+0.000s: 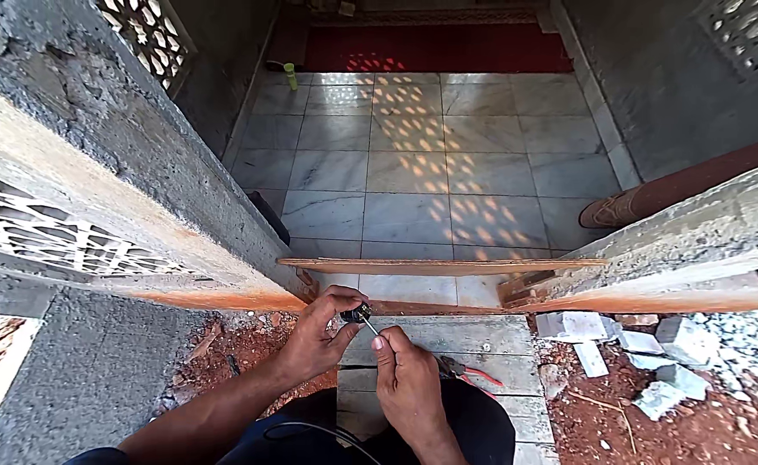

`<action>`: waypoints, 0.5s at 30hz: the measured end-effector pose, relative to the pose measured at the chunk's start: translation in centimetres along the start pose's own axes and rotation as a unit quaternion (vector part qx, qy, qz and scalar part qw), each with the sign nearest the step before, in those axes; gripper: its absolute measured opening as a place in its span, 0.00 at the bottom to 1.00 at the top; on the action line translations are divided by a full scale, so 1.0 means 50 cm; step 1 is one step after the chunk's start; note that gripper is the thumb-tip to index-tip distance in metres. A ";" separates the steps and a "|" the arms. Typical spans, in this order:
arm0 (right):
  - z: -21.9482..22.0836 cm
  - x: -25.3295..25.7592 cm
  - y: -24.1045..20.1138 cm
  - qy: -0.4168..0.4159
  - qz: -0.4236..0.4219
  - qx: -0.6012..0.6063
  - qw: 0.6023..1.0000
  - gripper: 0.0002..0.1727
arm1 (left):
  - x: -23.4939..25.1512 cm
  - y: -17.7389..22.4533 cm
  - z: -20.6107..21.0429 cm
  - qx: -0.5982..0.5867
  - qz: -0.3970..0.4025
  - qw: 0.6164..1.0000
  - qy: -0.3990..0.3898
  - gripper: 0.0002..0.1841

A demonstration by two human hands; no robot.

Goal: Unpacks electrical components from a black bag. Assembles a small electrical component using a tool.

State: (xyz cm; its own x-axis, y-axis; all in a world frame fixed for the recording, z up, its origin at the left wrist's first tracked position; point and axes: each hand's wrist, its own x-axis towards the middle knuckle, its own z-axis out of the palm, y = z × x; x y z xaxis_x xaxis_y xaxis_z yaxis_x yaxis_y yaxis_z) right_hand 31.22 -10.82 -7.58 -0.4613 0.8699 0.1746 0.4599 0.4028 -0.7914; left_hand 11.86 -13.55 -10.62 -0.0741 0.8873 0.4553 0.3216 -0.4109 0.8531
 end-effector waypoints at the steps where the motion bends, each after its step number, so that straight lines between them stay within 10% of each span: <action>1: 0.003 -0.001 0.000 0.017 -0.016 -0.028 0.999 0.16 | 0.001 0.001 -0.001 0.007 0.004 1.000 -0.002 0.17; 15: -0.009 -0.006 0.027 0.142 -0.205 -0.230 0.941 0.14 | 0.000 0.033 0.001 0.064 0.027 0.997 -0.028 0.16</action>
State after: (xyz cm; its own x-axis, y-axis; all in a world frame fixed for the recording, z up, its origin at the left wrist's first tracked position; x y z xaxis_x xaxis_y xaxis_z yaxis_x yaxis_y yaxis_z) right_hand 32.31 -10.44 -8.43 -0.4812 0.6288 0.6108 0.5969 0.7453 -0.2970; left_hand 12.44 -14.23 -9.25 -0.0016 0.8767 0.4810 0.4420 -0.4309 0.7868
